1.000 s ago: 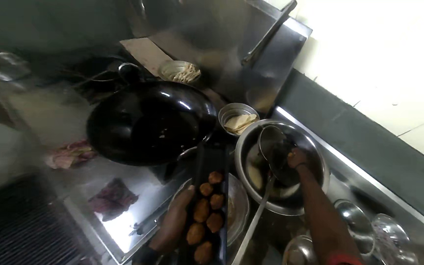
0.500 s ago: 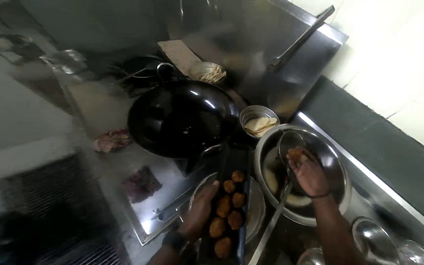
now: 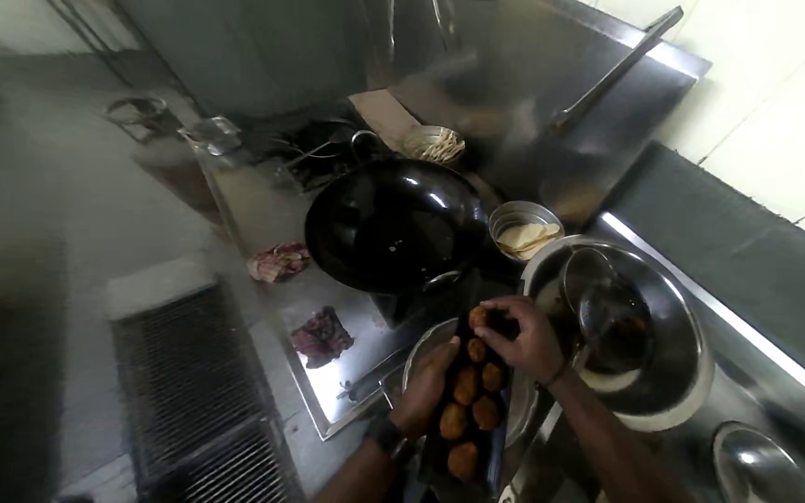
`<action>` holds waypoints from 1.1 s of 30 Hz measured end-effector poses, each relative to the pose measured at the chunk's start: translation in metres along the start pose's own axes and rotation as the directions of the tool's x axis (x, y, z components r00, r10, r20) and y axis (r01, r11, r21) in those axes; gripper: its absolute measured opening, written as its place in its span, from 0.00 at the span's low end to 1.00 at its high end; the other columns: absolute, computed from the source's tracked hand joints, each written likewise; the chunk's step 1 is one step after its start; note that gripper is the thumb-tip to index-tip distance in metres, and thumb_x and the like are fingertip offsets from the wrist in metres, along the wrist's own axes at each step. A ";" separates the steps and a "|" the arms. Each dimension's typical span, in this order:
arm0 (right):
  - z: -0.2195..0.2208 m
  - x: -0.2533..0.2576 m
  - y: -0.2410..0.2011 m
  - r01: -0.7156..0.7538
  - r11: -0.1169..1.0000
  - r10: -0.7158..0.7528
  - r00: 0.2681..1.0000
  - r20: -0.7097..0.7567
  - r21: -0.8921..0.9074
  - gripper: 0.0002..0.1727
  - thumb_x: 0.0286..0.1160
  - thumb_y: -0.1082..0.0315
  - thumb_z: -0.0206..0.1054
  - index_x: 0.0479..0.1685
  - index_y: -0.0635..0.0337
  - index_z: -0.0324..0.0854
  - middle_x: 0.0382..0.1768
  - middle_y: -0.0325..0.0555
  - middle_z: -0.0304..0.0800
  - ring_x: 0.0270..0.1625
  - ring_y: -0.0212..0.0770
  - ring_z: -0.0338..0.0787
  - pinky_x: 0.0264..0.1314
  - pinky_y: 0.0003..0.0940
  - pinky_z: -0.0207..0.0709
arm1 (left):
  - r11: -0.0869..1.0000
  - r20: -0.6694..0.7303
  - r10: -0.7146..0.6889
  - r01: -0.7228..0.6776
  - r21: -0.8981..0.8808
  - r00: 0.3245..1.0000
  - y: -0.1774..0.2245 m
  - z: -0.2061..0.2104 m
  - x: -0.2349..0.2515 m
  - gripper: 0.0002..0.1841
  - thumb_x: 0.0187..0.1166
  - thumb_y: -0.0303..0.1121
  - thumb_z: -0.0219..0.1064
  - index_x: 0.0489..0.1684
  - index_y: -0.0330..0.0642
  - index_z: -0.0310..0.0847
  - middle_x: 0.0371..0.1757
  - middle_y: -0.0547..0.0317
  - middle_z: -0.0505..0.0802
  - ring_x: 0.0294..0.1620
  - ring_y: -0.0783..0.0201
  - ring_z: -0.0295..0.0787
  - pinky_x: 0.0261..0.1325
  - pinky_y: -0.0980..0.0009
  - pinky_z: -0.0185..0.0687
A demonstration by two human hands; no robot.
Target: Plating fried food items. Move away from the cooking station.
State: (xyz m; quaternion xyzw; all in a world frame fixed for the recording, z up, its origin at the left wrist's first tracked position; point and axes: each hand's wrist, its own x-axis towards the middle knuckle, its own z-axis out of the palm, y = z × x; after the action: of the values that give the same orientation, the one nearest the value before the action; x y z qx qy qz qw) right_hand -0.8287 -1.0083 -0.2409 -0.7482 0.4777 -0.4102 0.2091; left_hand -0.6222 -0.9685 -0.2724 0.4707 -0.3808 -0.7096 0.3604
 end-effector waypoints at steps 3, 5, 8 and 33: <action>-0.002 -0.005 -0.003 0.050 0.988 -0.045 0.998 0.037 -0.147 0.21 0.69 0.48 0.79 0.58 0.47 0.92 0.64 0.33 0.92 0.74 0.38 0.83 0.79 0.41 0.77 | 1.000 0.000 0.009 -0.009 0.006 1.000 -0.001 0.001 0.000 0.29 0.93 0.55 0.44 0.65 0.43 0.84 0.53 0.46 0.94 0.54 0.53 0.93 0.59 0.52 0.90; -0.013 -0.009 -0.004 0.022 0.986 -0.022 1.000 -0.001 -0.163 0.21 0.75 0.48 0.74 0.58 0.50 0.92 0.66 0.38 0.91 0.72 0.40 0.85 0.77 0.44 0.80 | 1.000 0.002 0.003 -0.003 0.006 1.000 -0.001 0.001 0.001 0.29 0.93 0.55 0.44 0.64 0.42 0.84 0.52 0.46 0.94 0.53 0.53 0.93 0.58 0.52 0.90; -0.051 -0.017 0.002 -0.135 0.971 0.112 0.986 -0.126 -0.195 0.20 0.82 0.54 0.68 0.67 0.52 0.86 0.60 0.43 0.91 0.55 0.38 0.92 0.59 0.43 0.88 | 1.000 0.016 -0.014 0.014 -0.002 1.000 0.000 -0.002 -0.002 0.29 0.93 0.56 0.44 0.66 0.44 0.84 0.52 0.47 0.94 0.53 0.53 0.93 0.57 0.52 0.90; -0.169 -0.069 0.235 -0.963 0.191 0.878 0.254 -0.405 -0.190 0.43 0.57 0.45 0.84 0.73 0.60 0.78 0.72 0.68 0.80 0.72 0.66 0.83 0.71 0.65 0.77 | 0.999 -0.092 -0.039 0.037 -0.017 0.995 0.010 0.005 -0.013 0.26 0.95 0.48 0.38 0.67 0.45 0.80 0.45 0.54 0.94 0.42 0.63 0.93 0.45 0.63 0.92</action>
State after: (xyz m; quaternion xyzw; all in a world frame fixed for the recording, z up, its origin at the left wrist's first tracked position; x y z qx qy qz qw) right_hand -1.1079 -1.0409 -0.3376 -0.2855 0.9215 -0.1670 0.2037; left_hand -0.6211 -0.9607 -0.2567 0.5075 -0.3491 -0.6966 0.3677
